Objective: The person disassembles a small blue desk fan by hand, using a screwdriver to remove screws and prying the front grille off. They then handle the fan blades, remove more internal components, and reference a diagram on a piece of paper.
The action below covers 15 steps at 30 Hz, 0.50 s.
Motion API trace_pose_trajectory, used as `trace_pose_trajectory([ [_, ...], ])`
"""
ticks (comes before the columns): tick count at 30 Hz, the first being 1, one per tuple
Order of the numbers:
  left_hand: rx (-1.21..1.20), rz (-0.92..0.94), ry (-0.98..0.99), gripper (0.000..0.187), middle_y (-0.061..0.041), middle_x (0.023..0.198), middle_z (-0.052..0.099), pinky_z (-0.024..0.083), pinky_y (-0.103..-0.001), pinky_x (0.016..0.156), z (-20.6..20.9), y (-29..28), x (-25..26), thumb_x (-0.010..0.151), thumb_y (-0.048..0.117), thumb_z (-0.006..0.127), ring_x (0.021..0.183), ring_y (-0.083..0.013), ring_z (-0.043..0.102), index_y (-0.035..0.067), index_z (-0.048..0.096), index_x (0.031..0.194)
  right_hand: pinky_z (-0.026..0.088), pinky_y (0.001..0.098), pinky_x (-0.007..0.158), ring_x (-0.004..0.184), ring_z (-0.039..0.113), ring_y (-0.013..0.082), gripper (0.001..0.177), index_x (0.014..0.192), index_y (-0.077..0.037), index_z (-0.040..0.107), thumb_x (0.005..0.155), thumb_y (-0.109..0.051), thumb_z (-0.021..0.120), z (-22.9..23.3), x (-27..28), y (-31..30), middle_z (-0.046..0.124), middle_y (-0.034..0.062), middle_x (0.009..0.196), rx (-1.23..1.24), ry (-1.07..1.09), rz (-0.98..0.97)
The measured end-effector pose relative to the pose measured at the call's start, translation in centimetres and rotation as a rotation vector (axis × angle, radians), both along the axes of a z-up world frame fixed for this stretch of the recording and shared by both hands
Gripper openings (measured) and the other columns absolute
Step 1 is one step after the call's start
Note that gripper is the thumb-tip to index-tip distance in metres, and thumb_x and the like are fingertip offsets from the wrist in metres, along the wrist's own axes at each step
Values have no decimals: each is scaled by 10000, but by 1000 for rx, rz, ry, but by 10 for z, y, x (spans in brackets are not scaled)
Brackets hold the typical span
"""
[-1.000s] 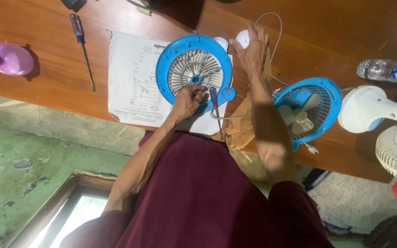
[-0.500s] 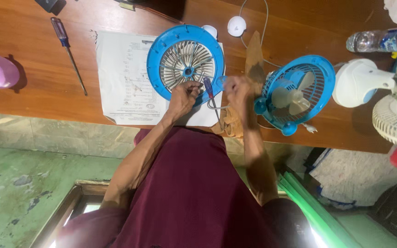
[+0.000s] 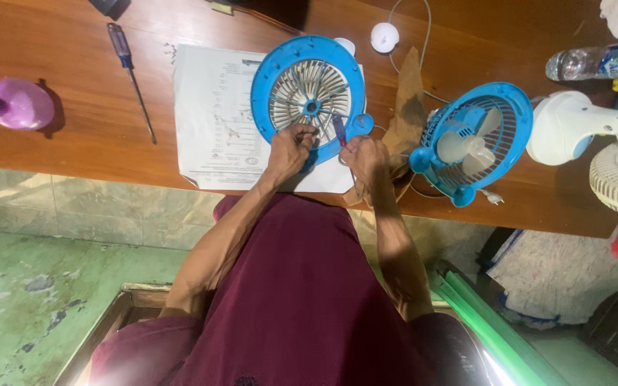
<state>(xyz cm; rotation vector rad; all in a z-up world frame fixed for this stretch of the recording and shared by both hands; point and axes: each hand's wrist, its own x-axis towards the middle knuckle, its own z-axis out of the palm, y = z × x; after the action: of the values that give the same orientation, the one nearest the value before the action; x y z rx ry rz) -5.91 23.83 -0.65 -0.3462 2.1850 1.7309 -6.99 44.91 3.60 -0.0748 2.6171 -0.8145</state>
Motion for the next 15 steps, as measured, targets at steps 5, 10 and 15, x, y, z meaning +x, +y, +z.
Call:
trace_pose_trajectory([
  [5,-44,13,4,226,-166,859,767,578,-313,691,1,-3,-4,920,42,645,752,-193,741,-44,733,1110,532,482,738,792,692,401,281,948,29,696,823,-209,774,-3,-6,-7,691,237,875,48,20,-31],
  [10,7,16,11,230,-149,811,764,585,-304,684,3,-8,-8,924,37,610,731,-175,738,-49,708,1112,546,480,797,891,691,385,210,865,1,691,834,-205,720,-20,-3,-5,727,209,940,-96,168,138],
  [15,-73,11,80,221,-164,814,757,577,-332,642,6,-13,-10,908,52,644,689,-211,735,-31,740,1088,538,445,772,813,677,319,213,956,-27,675,859,-217,682,-4,-16,-13,712,180,852,39,-43,-13],
])
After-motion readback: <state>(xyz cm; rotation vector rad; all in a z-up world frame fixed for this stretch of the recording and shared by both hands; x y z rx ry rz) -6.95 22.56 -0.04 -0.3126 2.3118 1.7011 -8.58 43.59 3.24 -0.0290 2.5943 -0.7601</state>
